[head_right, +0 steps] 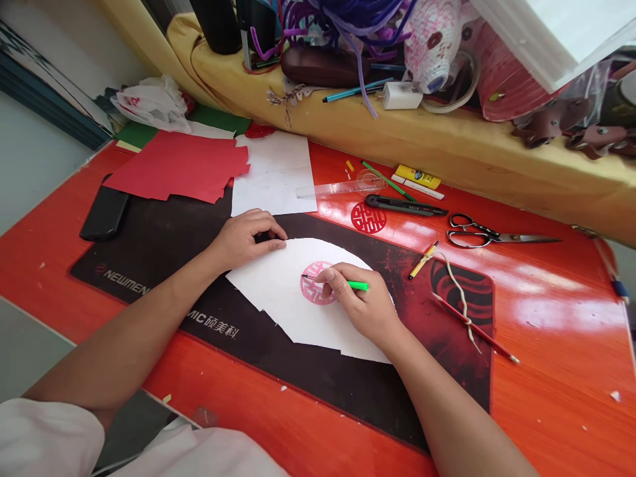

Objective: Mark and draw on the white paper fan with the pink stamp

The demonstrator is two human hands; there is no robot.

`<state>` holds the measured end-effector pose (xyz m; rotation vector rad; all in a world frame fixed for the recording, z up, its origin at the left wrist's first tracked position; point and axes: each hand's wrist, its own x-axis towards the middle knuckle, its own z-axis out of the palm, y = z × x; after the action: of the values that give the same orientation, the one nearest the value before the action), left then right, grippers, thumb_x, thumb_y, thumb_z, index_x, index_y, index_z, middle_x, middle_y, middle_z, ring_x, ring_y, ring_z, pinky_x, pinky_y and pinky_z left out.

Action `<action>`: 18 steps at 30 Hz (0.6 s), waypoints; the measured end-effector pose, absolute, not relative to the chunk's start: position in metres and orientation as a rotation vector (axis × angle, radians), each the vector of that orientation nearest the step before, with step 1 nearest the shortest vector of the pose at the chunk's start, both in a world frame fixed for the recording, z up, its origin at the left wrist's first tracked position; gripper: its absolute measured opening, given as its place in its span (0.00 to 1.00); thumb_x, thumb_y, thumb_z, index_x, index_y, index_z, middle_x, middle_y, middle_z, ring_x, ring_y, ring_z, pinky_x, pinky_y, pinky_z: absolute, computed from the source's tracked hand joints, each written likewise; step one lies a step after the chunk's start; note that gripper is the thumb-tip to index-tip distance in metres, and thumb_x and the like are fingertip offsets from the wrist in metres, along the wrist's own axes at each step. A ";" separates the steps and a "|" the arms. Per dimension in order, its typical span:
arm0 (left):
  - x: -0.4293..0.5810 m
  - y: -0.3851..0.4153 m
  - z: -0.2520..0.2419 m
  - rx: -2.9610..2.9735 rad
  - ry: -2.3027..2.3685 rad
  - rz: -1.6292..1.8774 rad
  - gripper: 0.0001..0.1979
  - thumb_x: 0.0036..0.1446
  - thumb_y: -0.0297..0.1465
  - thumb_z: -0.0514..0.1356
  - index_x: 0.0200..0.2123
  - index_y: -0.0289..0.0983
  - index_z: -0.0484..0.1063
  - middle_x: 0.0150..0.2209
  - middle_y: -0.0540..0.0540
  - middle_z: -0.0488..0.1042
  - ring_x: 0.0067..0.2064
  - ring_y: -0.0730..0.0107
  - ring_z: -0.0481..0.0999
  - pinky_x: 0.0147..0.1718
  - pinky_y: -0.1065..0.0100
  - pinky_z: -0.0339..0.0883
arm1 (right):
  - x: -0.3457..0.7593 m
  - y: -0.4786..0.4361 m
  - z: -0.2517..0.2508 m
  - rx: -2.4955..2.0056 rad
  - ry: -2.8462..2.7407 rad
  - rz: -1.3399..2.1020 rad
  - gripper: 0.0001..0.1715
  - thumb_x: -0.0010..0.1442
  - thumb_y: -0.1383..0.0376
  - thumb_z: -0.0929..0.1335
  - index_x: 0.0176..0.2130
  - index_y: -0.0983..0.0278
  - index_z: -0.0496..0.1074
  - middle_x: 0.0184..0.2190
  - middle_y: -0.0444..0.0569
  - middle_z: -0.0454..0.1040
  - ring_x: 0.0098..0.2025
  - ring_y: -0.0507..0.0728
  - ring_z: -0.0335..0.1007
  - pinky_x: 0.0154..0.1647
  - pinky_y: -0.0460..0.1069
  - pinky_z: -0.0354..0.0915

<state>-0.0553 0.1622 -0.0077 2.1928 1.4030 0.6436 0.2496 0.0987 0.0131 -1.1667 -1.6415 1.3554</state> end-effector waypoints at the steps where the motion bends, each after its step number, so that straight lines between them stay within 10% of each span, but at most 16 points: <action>1: -0.055 0.162 -0.008 2.196 1.403 0.641 0.07 0.67 0.40 0.68 0.40 0.45 0.84 0.38 0.50 0.82 0.44 0.61 0.78 0.45 0.61 0.68 | 0.250 0.099 0.013 -1.165 -1.640 1.354 0.28 0.76 0.44 0.69 0.38 0.60 0.86 0.28 0.47 0.82 0.30 0.55 0.76 0.35 0.48 0.71; 18: -0.056 0.163 -0.006 2.176 1.410 0.600 0.09 0.68 0.42 0.67 0.40 0.45 0.84 0.39 0.49 0.82 0.46 0.60 0.78 0.45 0.60 0.68 | 0.248 0.092 0.020 -1.234 -1.401 1.197 0.31 0.73 0.40 0.71 0.35 0.60 0.86 0.24 0.48 0.79 0.26 0.55 0.72 0.28 0.51 0.69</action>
<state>-0.0561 0.1625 -0.0061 2.1759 1.4098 0.6003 0.2485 0.0916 0.0203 -1.2338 -1.4010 1.1968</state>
